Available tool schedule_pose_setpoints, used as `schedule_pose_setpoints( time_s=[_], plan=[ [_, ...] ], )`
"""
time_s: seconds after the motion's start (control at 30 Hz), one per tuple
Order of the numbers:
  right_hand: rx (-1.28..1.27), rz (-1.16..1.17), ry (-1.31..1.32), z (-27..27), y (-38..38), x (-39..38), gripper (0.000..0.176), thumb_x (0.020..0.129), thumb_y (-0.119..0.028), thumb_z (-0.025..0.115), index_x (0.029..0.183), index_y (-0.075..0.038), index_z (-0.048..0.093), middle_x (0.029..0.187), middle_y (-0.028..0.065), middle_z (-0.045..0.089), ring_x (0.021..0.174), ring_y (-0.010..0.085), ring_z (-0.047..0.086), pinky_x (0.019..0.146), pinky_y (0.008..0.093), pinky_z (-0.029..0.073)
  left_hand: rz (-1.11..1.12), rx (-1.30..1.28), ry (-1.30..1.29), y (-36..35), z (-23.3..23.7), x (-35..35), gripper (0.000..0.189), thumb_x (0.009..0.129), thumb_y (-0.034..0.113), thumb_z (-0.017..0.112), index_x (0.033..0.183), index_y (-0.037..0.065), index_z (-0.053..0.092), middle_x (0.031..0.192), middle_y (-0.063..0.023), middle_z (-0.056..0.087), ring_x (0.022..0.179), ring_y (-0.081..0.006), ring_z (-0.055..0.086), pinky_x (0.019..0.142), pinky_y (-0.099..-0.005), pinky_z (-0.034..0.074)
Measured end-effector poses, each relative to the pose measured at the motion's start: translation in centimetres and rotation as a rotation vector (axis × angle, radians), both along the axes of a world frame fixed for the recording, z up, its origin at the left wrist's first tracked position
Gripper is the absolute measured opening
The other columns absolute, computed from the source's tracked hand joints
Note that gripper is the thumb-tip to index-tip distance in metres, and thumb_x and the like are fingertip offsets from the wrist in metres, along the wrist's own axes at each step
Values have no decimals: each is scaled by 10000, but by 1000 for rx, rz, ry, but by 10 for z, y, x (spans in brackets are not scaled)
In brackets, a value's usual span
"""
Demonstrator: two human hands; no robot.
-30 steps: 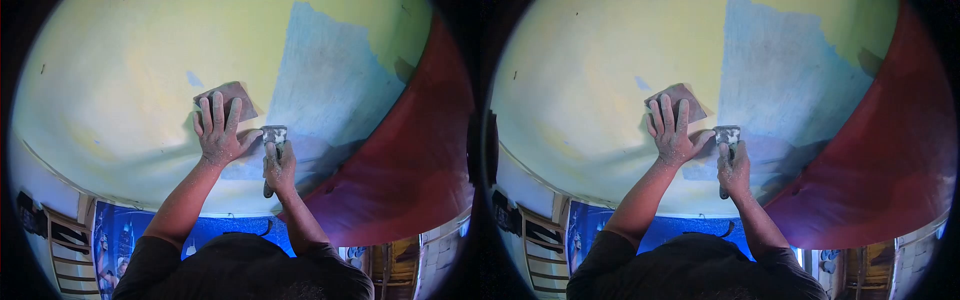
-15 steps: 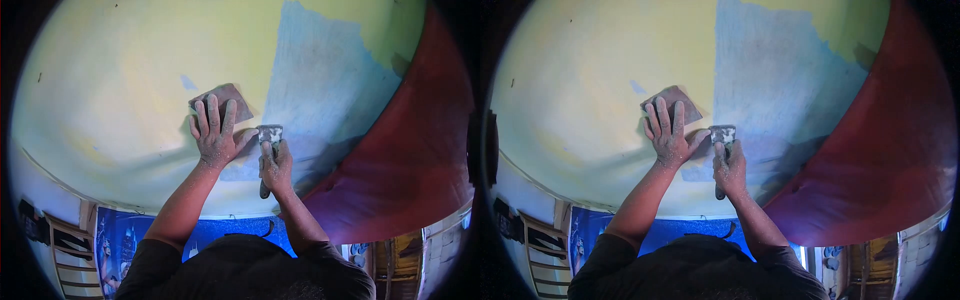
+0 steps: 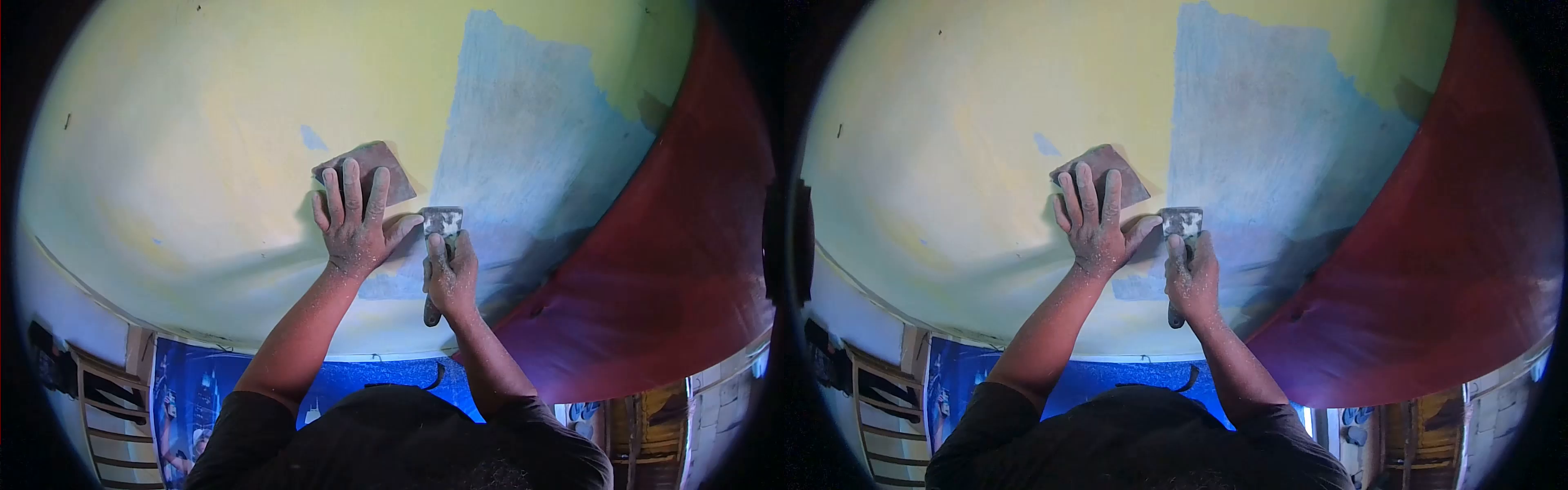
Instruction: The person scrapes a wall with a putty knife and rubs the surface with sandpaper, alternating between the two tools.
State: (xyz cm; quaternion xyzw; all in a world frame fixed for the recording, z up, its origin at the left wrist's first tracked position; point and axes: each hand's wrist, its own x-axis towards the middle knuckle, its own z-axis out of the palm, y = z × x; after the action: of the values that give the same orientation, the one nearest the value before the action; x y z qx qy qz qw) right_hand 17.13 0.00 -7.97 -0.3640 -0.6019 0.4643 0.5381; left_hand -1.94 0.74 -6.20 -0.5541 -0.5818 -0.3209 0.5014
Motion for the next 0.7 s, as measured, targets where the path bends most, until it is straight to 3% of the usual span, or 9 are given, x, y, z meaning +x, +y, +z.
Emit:
schedule_pose_setpoints(
  time_s=[0.33, 0.53, 0.7],
  plan=[
    [-60, 19, 103, 6, -9, -4, 283, 1171, -300, 609, 1073, -51, 517, 710, 14, 561, 500, 92, 511, 434, 287, 418, 11, 1, -3, -1, -5, 2, 997, 978, 865, 545, 1666, 145, 512, 1742, -304, 386, 1627, -545, 296, 1285, -681, 124],
    [-55, 54, 105, 3, -4, -2, 366, 1160, -359, 626, 1051, -43, 477, 728, 22, 567, 568, 101, 548, 492, 309, 467, -14, 18, -8, 2, -7, -2, 1003, 968, 871, 553, 1660, 145, 518, 1739, -303, 392, 1625, -542, 301, 1282, -683, 129],
    [18, -5, 86, -8, 0, -7, 271, 1171, -285, 609, 1058, -55, 520, 702, 12, 548, 498, 89, 511, 429, 280, 424, 5, 2, 1, -1, -16, -2, 1016, 959, 883, 548, 1659, 147, 518, 1736, -303, 396, 1626, -541, 299, 1282, -682, 127]
  ],
)
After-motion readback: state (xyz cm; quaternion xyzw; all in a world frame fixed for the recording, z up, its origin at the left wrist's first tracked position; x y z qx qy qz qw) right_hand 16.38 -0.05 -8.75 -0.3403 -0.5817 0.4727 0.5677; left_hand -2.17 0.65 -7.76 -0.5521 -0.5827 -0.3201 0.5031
